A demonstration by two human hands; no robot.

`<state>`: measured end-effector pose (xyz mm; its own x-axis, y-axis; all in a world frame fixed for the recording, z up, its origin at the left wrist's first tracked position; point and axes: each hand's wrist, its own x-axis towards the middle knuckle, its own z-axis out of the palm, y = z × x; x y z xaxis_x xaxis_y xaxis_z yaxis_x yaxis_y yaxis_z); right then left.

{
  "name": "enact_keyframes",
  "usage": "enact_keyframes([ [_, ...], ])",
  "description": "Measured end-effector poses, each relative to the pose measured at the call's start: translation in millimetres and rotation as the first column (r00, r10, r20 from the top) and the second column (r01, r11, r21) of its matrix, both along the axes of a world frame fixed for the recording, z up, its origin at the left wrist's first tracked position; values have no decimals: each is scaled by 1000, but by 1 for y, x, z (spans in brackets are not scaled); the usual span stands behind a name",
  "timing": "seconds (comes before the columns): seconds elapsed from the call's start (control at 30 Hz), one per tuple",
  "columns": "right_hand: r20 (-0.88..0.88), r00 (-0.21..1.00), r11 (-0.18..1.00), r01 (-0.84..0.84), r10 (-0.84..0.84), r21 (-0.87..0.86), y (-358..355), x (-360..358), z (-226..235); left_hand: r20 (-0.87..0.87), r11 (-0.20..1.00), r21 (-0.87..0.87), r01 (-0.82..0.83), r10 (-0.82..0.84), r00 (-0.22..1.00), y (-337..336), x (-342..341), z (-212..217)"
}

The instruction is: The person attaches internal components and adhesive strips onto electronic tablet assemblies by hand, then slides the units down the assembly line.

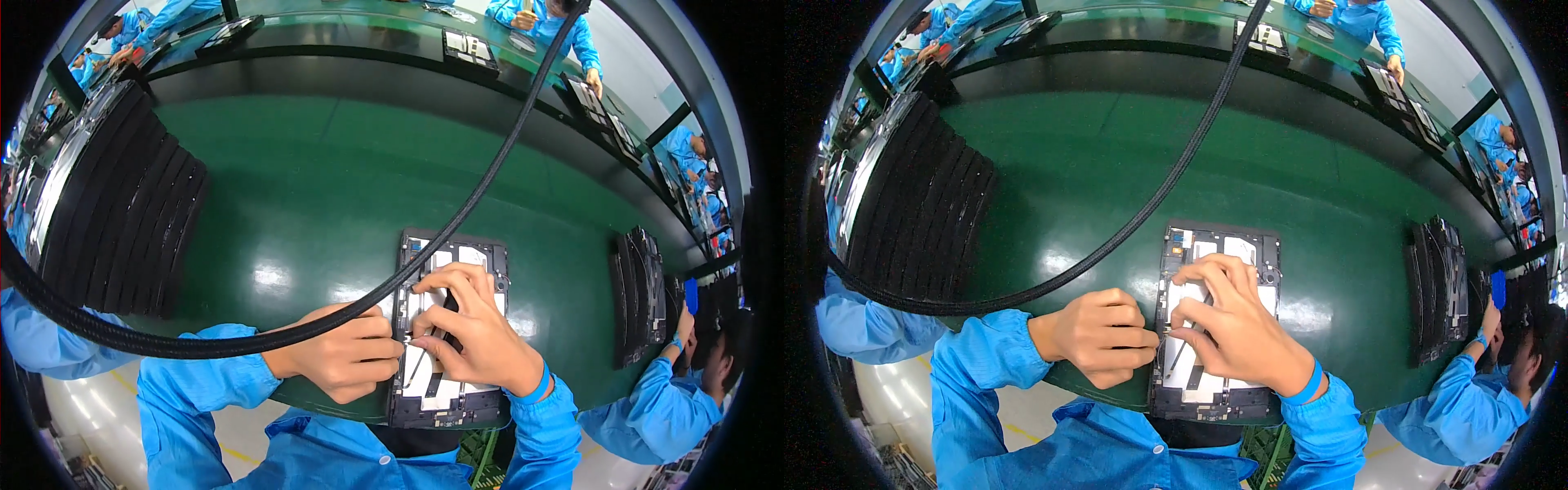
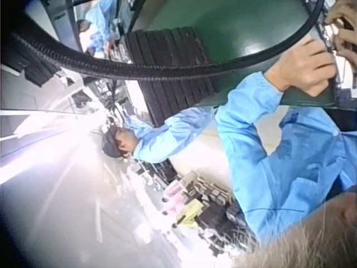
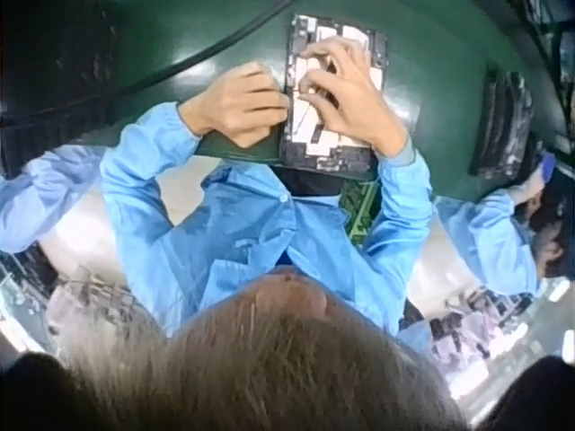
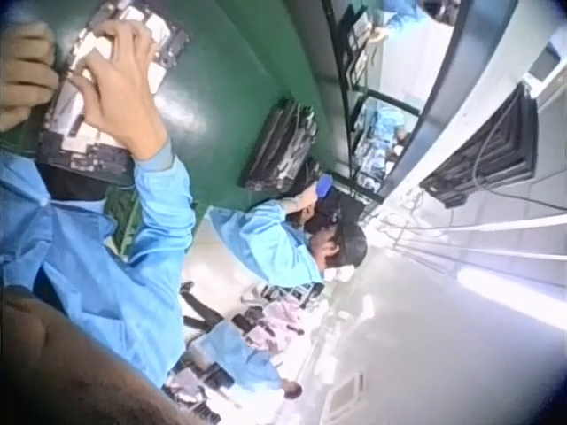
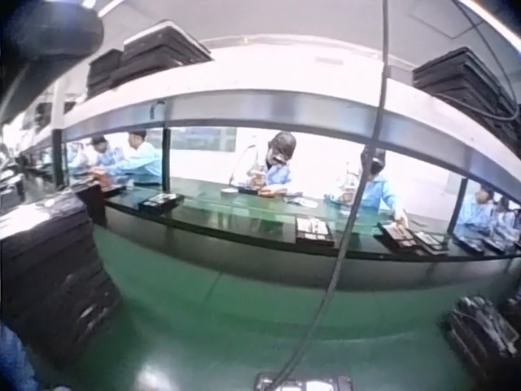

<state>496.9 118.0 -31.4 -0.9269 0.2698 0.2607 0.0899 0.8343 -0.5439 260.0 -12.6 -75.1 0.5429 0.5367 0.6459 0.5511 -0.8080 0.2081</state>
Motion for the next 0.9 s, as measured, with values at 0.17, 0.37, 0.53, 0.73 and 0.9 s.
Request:
enact_keyframes([
  [0.17, -10, 1000, 990, 27, -26, 139, -7, -2, -1, 36, 996, -64, 58, -56, 998, 4, 0, -5],
  [0.37, -49, 999, 990, -16, 23, 138, 0, 4, -3, 17, 998, -17, 61, -61, 998, 5, -1, -3],
  [0.53, -18, 1000, 996, -22, 24, 85, -1, 7, 1, 42, 995, -2, 98, -98, 994, 5, 1, -5],
  [0.73, 62, 997, 999, -46, 48, -29, 7, 14, 8, 50, 983, -41, 178, -176, 983, 10, -1, -3],
  [0.9, -82, 997, 994, 16, -7, 110, 3, 8, -9, -34, 981, 16, 195, -194, 980, 8, -1, -3],
])
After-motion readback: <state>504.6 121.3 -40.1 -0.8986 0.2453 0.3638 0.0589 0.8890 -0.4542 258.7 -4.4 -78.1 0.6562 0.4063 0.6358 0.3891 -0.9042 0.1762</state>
